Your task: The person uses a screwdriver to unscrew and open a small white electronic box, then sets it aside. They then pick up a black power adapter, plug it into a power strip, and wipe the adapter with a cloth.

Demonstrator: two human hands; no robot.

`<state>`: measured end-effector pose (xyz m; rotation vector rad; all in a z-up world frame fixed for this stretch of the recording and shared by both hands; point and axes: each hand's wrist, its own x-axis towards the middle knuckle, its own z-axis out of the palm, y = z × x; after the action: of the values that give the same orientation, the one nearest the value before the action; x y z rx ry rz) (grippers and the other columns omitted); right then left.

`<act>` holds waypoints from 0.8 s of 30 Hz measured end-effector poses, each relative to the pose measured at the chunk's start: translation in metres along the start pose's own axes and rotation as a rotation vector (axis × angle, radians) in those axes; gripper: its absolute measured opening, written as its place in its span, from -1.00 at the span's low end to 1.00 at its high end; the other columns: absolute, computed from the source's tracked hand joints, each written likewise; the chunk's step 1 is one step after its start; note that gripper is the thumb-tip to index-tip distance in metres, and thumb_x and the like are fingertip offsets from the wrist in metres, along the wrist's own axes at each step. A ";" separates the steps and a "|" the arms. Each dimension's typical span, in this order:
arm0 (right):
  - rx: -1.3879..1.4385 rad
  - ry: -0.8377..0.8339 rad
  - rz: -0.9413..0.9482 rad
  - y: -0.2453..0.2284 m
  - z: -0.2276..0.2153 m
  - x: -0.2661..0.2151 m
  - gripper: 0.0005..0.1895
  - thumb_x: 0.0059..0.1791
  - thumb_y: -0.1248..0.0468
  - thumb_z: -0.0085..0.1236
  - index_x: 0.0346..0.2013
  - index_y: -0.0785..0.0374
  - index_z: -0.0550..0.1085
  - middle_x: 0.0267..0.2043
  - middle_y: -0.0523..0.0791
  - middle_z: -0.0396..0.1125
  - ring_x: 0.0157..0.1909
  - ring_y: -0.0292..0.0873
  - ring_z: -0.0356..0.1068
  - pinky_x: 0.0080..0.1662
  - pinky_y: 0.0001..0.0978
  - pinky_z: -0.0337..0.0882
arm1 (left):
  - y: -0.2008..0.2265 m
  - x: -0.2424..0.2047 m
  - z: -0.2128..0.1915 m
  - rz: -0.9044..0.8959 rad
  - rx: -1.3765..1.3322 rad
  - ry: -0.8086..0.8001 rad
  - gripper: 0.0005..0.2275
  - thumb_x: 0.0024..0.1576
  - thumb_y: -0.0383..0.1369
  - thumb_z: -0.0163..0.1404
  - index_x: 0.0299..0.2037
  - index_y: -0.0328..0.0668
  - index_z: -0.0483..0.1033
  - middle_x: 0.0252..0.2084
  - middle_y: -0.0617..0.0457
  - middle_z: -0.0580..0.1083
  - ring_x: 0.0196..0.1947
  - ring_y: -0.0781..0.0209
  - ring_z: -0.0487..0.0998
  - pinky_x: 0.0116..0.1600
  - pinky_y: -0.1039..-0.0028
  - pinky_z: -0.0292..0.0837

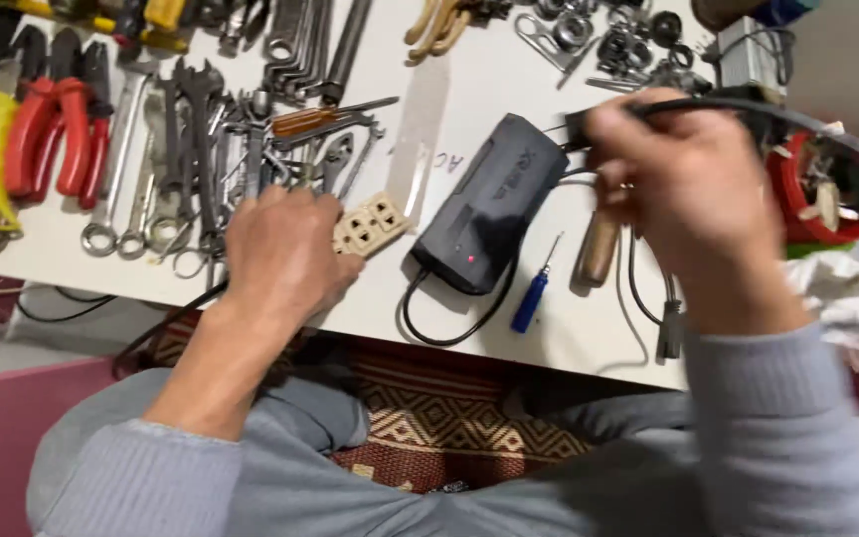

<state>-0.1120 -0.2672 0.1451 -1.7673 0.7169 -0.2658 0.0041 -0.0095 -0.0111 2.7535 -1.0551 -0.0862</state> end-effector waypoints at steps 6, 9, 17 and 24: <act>0.263 -0.065 0.243 0.046 -0.149 0.054 -0.53 0.18 0.05 0.10 -0.58 -0.01 0.23 -0.62 -0.33 0.06 -0.57 -0.48 0.02 -0.54 -0.72 -0.03 | 0.007 0.002 0.003 0.018 0.093 0.120 -0.65 -0.25 -0.08 0.26 -0.38 -0.09 0.56 -0.38 -0.04 0.56 -0.27 -0.19 0.55 -0.20 0.11 0.40; 0.303 0.155 0.327 0.062 -0.175 0.064 -0.70 0.16 -0.01 0.18 -0.33 -0.02 0.32 -0.40 -0.21 0.29 -0.51 -0.43 0.12 -0.49 -0.70 0.06 | 0.017 0.006 -0.012 0.002 0.149 0.000 -0.63 -0.15 -0.06 0.24 -0.26 -0.08 0.56 -0.31 -0.05 0.58 -0.21 -0.15 0.55 -0.12 0.12 0.42; 0.302 0.224 0.509 0.124 -0.170 0.069 -0.85 0.12 0.07 0.11 -0.24 0.00 0.38 -0.42 -0.18 0.36 -0.53 -0.39 0.19 -0.55 -0.66 0.10 | 0.073 0.011 -0.038 0.020 -0.302 -0.002 -0.53 0.10 0.04 0.19 0.09 -0.06 0.55 -0.27 0.00 0.60 -0.29 0.11 0.59 0.04 0.06 0.42; 0.312 0.171 0.474 0.122 -0.150 0.063 -0.83 0.09 0.11 0.16 -0.26 0.07 0.39 -0.46 -0.13 0.32 -0.51 -0.29 0.22 -0.51 -0.60 0.12 | 0.102 0.011 -0.008 0.163 -0.272 0.114 -0.36 -0.08 0.14 0.28 -0.03 -0.23 0.44 -0.21 -0.18 0.51 -0.16 -0.33 0.51 -0.17 -0.06 0.41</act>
<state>-0.1810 -0.4426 0.0690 -1.2471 1.1278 -0.1931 -0.0536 -0.0893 0.0175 2.3936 -1.1396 -0.0451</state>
